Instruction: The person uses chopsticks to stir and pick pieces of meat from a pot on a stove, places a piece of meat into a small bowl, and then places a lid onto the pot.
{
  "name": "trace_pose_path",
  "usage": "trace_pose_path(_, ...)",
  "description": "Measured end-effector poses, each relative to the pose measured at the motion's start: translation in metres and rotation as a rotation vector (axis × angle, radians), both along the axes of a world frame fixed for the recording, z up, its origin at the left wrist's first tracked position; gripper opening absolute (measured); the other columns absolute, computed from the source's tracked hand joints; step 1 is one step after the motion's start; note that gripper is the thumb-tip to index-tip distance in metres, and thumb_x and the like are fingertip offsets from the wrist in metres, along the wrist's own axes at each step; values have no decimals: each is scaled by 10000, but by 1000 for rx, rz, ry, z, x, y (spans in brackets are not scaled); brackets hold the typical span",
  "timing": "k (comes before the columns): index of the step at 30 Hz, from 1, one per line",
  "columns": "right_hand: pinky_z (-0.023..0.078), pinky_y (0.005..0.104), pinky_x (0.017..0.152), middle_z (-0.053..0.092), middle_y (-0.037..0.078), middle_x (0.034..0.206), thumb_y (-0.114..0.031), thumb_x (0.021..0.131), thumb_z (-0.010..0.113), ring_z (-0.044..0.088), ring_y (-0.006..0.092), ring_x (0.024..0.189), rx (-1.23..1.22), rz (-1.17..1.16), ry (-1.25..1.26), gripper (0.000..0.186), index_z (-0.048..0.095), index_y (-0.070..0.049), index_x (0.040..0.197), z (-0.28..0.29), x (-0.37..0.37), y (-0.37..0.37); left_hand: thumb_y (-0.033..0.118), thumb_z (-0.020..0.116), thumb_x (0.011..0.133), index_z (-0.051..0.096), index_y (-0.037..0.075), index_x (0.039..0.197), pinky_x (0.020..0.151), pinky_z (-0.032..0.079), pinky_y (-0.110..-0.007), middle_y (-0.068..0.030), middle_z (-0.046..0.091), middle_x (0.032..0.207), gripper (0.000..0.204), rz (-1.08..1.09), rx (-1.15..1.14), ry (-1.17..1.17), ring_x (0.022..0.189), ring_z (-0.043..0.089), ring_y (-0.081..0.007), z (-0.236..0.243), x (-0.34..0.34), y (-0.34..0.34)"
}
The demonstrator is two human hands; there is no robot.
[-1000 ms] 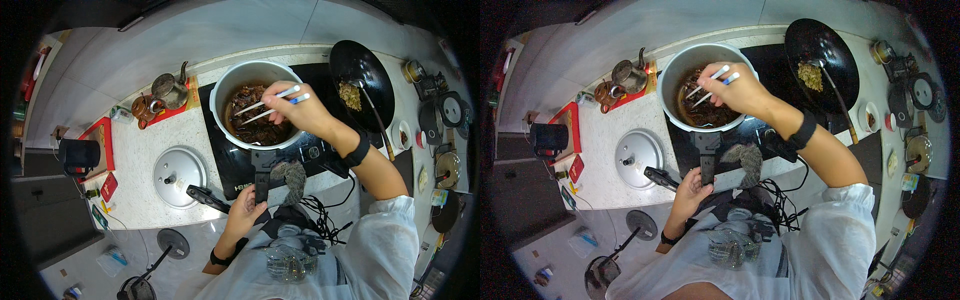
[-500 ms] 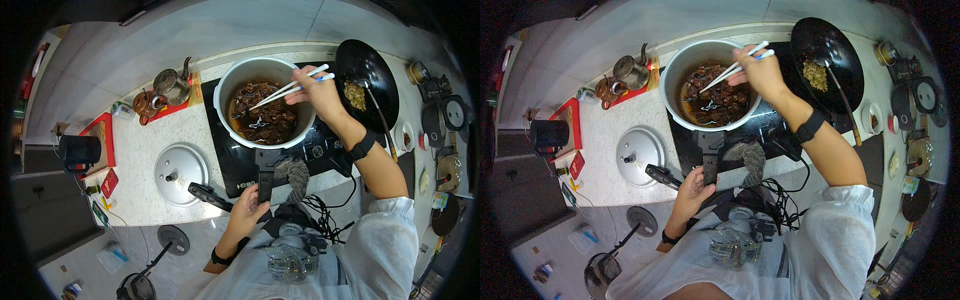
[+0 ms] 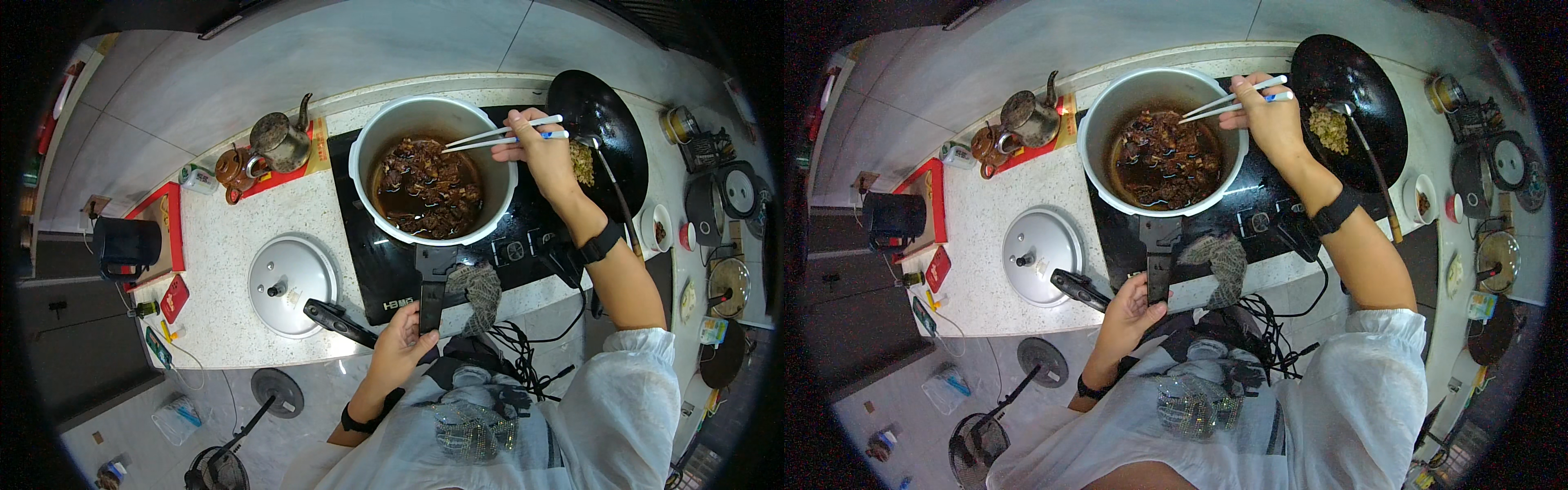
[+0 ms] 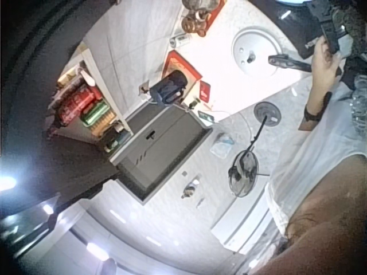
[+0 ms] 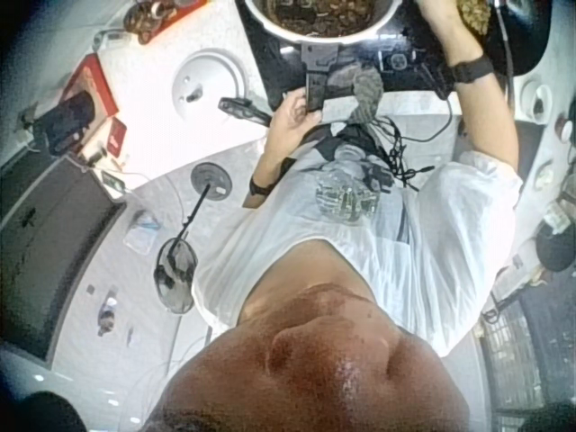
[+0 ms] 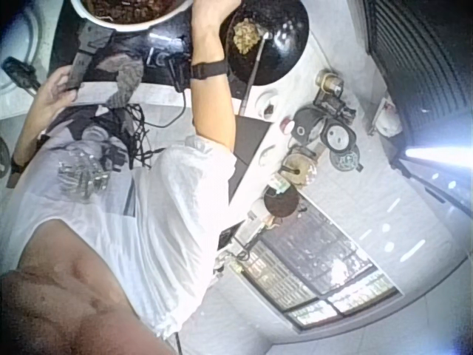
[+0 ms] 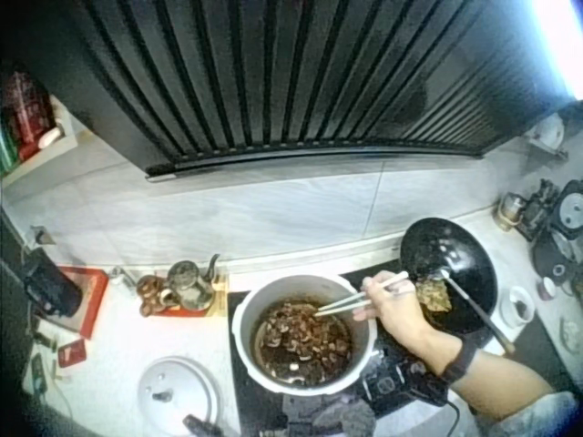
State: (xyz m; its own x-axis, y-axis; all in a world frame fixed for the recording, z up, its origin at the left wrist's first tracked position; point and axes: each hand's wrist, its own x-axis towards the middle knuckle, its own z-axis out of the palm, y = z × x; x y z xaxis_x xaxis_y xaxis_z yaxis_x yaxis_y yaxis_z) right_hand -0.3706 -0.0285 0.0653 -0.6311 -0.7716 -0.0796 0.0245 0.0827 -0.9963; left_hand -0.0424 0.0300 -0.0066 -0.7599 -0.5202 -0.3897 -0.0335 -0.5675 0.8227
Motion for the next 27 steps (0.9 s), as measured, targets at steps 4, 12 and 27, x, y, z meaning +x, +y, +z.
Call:
trace_pose_path(4,566,283,556,564,120,759,-225,927,532,651,229,625,-19,-30,-11,261,537,32,883,7,0,5,45,620,862,350,-24,1305,848,430,-258,-91,569,1086,523,25,-13,30,969,545,-130,0,-1,1)
trace_pose_path(12,598,340,582,576,171,772,-174,931,508,657,294,623,-104,-152,-293,220,520,33,860,17,-12,23,21,610,861,351,-30,1295,811,449,-249,-91,575,1071,508,33,-29,33,935,552,-125,1,-1,2)
trace_pose_path(27,613,348,698,518,178,863,-150,939,484,645,333,732,-12,-305,-646,242,482,89,902,17,-36,44,16,615,853,343,-40,1301,792,466,-254,-103,573,1067,527,33,-50,-5,921,559,-130,-4,-1,3)
